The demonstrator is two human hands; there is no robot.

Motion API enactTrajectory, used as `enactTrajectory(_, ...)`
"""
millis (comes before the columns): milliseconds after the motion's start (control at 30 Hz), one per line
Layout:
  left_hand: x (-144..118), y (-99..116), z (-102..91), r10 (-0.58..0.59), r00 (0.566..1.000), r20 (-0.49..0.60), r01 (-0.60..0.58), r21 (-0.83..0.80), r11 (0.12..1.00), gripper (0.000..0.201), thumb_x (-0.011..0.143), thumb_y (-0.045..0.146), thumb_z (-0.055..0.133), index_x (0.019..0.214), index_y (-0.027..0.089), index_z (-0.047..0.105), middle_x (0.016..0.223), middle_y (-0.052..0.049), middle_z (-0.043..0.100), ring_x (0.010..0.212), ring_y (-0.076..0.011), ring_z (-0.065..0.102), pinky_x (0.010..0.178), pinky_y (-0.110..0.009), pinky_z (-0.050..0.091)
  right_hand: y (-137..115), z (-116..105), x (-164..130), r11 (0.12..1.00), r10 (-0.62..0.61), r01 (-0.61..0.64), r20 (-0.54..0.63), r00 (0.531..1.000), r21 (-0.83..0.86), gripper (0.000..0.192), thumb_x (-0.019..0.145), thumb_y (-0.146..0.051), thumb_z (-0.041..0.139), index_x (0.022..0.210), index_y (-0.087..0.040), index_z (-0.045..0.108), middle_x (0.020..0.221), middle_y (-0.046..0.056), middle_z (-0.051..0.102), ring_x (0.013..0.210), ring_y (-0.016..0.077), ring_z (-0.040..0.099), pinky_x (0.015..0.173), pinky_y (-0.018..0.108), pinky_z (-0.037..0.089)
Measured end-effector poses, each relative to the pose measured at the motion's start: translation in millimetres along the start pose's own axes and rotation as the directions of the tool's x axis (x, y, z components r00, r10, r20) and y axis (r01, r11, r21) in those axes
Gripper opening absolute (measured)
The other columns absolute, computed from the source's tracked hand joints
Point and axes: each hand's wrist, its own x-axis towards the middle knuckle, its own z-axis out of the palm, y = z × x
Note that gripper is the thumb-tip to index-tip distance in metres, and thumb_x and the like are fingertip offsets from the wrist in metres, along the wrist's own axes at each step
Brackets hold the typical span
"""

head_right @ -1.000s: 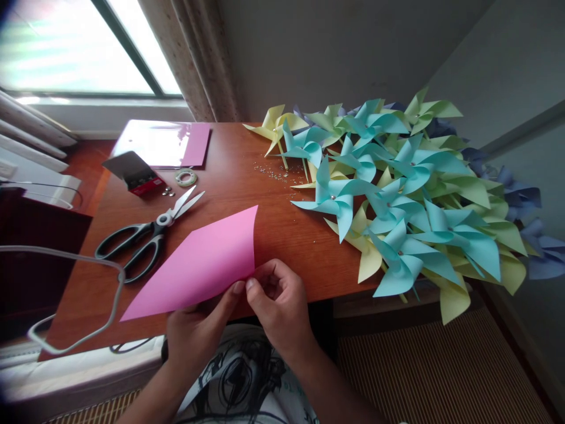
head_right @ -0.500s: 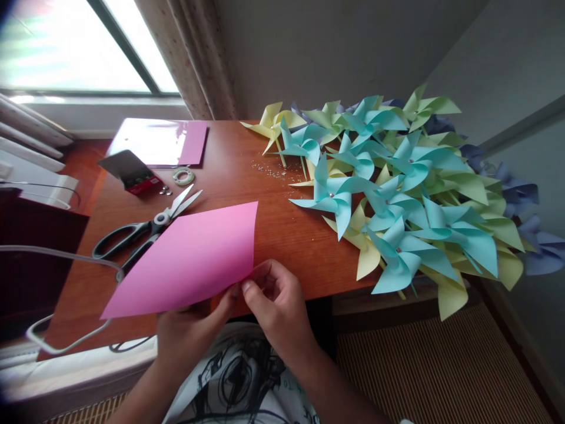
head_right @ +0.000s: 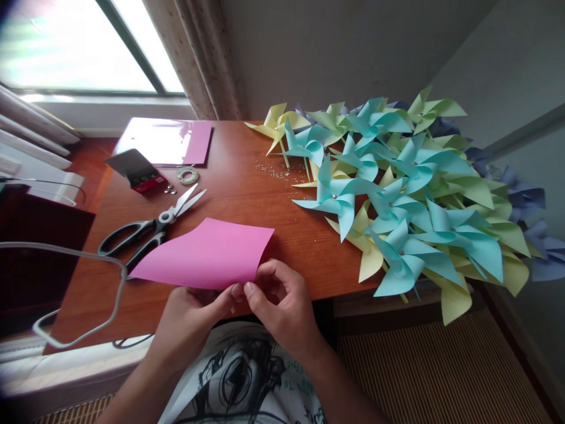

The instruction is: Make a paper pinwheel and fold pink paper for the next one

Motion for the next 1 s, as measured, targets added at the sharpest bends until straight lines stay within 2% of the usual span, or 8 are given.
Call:
enactTrajectory(233, -2, 0, 0.4, -0.027, 0.999, 0.036, 0.029, -0.052, 0.998, 0.02, 0.072, 0.03, 0.081, 0.065, 0.013, 0.073, 0.058, -0.003, 0.069, 0.055, -0.0139, 0.059, 0.053, -0.021, 0.048, 2, 4, 0, 0.999, -0.001, 0.003, -0.031, 1.0, 0.047, 0.013, 0.087, -0.032, 0.071, 0.08, -0.023, 0.063, 0.074, 0.0, 0.068, 0.07, 0.0173, 0.065, 0.065, 0.028, 0.056)
enactTrajectory(367, 0, -3, -2.5, 0.017, 0.999, 0.045, -0.015, -0.049, 0.999, 0.018, 0.072, 0.028, 0.082, 0.065, 0.014, 0.075, 0.057, -0.003, 0.069, 0.053, -0.0139, 0.06, 0.051, -0.021, 0.049, 2, 7, 1, 0.997, 0.011, -0.007, -0.045, 0.999, 0.074, 0.014, 0.087, -0.032, 0.07, 0.08, -0.023, 0.062, 0.073, -0.001, 0.066, 0.071, 0.0165, 0.065, 0.066, 0.028, 0.056)
enactTrajectory(500, 0, -6, -4.0, 0.089, 0.996, 0.018, -0.088, -0.039, 0.995, 0.013, 0.069, 0.024, 0.085, 0.066, 0.015, 0.076, 0.057, -0.003, 0.071, 0.057, -0.0162, 0.065, 0.053, -0.021, 0.052, 3, 8, 1, 0.999, -0.007, 0.011, -0.083, 0.997, 0.051, 0.016, 0.087, -0.03, 0.07, 0.078, -0.021, 0.061, 0.071, -0.002, 0.062, 0.064, 0.0128, 0.06, 0.06, 0.023, 0.052)
enactTrajectory(600, -1, -7, -3.6, 0.097, 0.995, 0.012, -0.096, -0.047, 0.994, 0.014, 0.066, 0.024, 0.088, 0.073, 0.015, 0.079, 0.061, -0.004, 0.073, 0.059, -0.0185, 0.068, 0.056, -0.023, 0.055, 4, 8, 1, 0.999, 0.005, 0.0, -0.106, 0.994, 0.043, 0.016, 0.087, -0.03, 0.071, 0.079, -0.02, 0.061, 0.072, -0.003, 0.061, 0.063, 0.011, 0.056, 0.057, 0.021, 0.047)
enactTrajectory(733, -1, -6, -2.2, 0.097, 0.995, -0.001, -0.097, -0.028, 0.995, 0.017, 0.065, 0.025, 0.089, 0.075, 0.015, 0.08, 0.064, -0.005, 0.075, 0.061, -0.02, 0.069, 0.059, -0.025, 0.056, 2, 9, 1, 1.0, 0.002, 0.0, -0.096, 0.995, 0.023, 0.018, 0.086, -0.033, 0.071, 0.079, -0.02, 0.062, 0.072, -0.001, 0.062, 0.064, 0.0121, 0.057, 0.057, 0.022, 0.048)
enactTrajectory(833, 0, -8, -1.9, 0.134, 0.991, 0.002, -0.134, -0.015, 0.991, 0.012, 0.07, 0.023, 0.084, 0.079, 0.016, 0.08, 0.067, -0.005, 0.076, 0.066, -0.0202, 0.071, 0.058, -0.022, 0.054, 0, 8, 1, 1.0, -0.012, 0.013, -0.074, 0.997, 0.003, 0.016, 0.087, -0.034, 0.071, 0.08, -0.021, 0.063, 0.074, 0.0, 0.066, 0.067, 0.0143, 0.061, 0.06, 0.023, 0.051)
enactTrajectory(1000, 0, -17, -3.8, 0.272, 0.962, -0.02, -0.269, 0.105, 0.957, 0.005, 0.077, 0.022, 0.078, 0.077, 0.017, 0.078, 0.067, -0.003, 0.076, 0.062, -0.0179, 0.069, 0.055, -0.021, 0.052, 0, 6, 2, 1.0, -0.019, 0.018, -0.05, 0.999, -0.025, 0.013, 0.088, -0.032, 0.069, 0.082, -0.021, 0.065, 0.076, 0.0, 0.065, 0.069, 0.0147, 0.061, 0.062, 0.024, 0.051)
